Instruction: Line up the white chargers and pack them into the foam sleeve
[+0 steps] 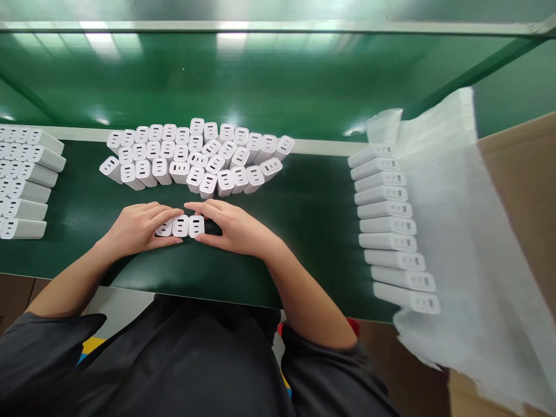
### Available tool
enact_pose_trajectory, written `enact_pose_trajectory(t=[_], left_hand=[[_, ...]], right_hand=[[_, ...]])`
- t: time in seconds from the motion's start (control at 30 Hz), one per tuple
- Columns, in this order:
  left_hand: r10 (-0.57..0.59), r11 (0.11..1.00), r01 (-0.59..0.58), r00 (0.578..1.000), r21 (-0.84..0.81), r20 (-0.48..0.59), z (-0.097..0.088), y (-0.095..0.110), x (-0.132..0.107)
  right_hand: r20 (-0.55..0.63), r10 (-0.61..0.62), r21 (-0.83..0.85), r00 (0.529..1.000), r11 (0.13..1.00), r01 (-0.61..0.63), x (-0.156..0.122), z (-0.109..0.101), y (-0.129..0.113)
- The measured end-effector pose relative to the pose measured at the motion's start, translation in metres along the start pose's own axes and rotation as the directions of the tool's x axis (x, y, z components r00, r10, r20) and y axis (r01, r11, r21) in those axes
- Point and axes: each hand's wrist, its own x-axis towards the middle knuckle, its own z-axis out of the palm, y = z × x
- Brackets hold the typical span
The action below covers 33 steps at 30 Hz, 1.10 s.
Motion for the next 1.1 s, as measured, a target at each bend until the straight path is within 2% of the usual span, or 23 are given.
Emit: enact_pose_trajectory(t=[0.13,0.23,0.33,0.43,0.53,0.67,0.9,1.1], left_hand=[[0.02,0.999,-0.019,1.0,-0.044,0.016,-0.004,0.002,0.001],[-0.001,0.988,0.001,1.0,-0.154,-0.002,-0.013,-0.005,-0.001],[-0.145,0.944,0.127,0.989,-0.305,-0.036,-0.022,-0.02,-0.005],[-0.304,0.872,0.258,0.951,-0.416,-0.049,-0.026,-0.036,-0.008],[-0.375,0.835,0.318,0.926,-0.449,-0.042,-0.029,-0.042,-0.009],[-0.388,0.826,0.339,0.921,-0.45,-0.019,-0.031,-0.041,-0.008],[-0.367,0.833,0.312,0.93,-0.458,-0.034,-0.026,-0.044,-0.012],[-0.37,0.841,0.349,0.929,-0.413,0.032,-0.032,-0.046,-0.012]], right_hand=[[-0.019,-0.065,-0.074,0.998,0.995,0.063,0.002,0.006,0.001],[-0.095,-0.102,-0.161,0.99,0.983,0.086,0.007,0.021,-0.001],[-0.172,-0.108,-0.256,0.979,0.965,0.061,0.012,0.041,-0.005],[-0.209,-0.131,-0.325,0.969,0.944,0.058,0.016,0.058,-0.007],[-0.227,-0.135,-0.357,0.964,0.933,0.046,0.017,0.066,-0.007],[-0.237,-0.131,-0.373,0.963,0.927,0.035,0.017,0.067,-0.006],[-0.287,-0.204,-0.476,0.936,0.878,0.046,0.021,0.069,-0.011],[-0.271,-0.189,-0.483,0.944,0.875,0.037,0.024,0.076,-0.012]])
